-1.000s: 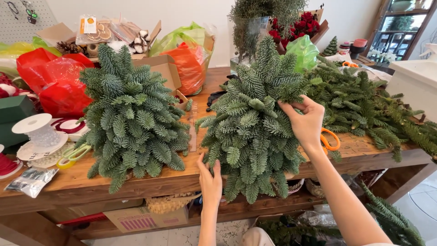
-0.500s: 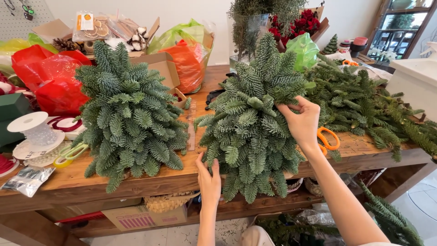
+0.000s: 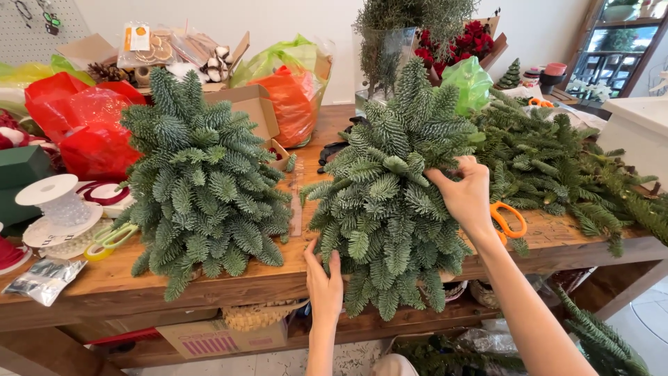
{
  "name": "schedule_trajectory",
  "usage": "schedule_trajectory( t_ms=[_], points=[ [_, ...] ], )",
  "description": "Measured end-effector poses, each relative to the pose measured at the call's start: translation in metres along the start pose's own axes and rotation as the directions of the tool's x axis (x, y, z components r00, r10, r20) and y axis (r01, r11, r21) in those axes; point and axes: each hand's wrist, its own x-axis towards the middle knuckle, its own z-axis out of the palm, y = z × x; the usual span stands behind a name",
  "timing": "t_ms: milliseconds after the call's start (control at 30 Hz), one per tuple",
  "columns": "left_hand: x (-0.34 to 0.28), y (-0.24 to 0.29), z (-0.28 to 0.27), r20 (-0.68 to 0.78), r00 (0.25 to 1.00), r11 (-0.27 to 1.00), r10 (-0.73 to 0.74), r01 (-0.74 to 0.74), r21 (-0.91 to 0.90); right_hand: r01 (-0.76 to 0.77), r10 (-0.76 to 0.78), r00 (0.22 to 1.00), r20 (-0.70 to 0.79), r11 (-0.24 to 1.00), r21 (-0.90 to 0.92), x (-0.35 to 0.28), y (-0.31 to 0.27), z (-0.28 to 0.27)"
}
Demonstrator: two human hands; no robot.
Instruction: The person trims small branches from a large pile of greenery on a wooden table using orange-handled shears. They then insert the cut pieces into two small potted evergreen trees to fill in gaps and adjust the foliage.
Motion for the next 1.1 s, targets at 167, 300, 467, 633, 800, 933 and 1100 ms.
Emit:
schedule_trajectory(
  t_ms=[167, 300, 467, 633, 800, 933, 1100],
  points=[
    [0.001, -0.002, 0.001, -0.014, 0.999, 0.999, 0.033, -0.033, -0.017, -0.021, 0.017, 0.996, 0.085, 0.999, 0.048, -0.003, -0.02, -0.01],
    [-0.001, 0.004, -0.005, 0.013, 0.999, 0.999, -0.034, 0.034, -0.033, -0.024, 0.027, 0.994, 0.108, 0.999, -0.024, -0.014, -0.037, -0.02],
    [0.001, 0.001, -0.004, 0.0, 1.0, 0.999, 0.012, -0.012, -0.035, -0.076, 0.077, 0.997, 0.005, 0.99, -0.118, -0.013, -0.031, -0.014],
    [-0.001, 0.003, -0.004, 0.008, 1.0, 1.0, -0.005, 0.005, -0.03, -0.074, 0.078, 0.997, 0.018, 0.982, -0.176, -0.008, -0.024, -0.013],
    [0.002, -0.001, -0.004, 0.008, 1.0, 0.999, 0.001, -0.001, -0.032, -0.057, 0.053, 0.998, -0.023, 0.971, -0.233, -0.008, -0.024, -0.012],
    [0.001, 0.0, -0.004, 0.015, 1.0, 1.0, -0.006, 0.006, -0.029, -0.05, 0.035, 0.997, -0.07, 0.975, -0.218, -0.005, -0.011, -0.006],
    [0.0, 0.001, -0.002, -0.006, 1.0, 0.999, 0.02, -0.02, -0.034, -0.099, 0.081, 0.99, -0.111, 0.981, -0.164, -0.008, -0.015, 0.001]
  ],
)
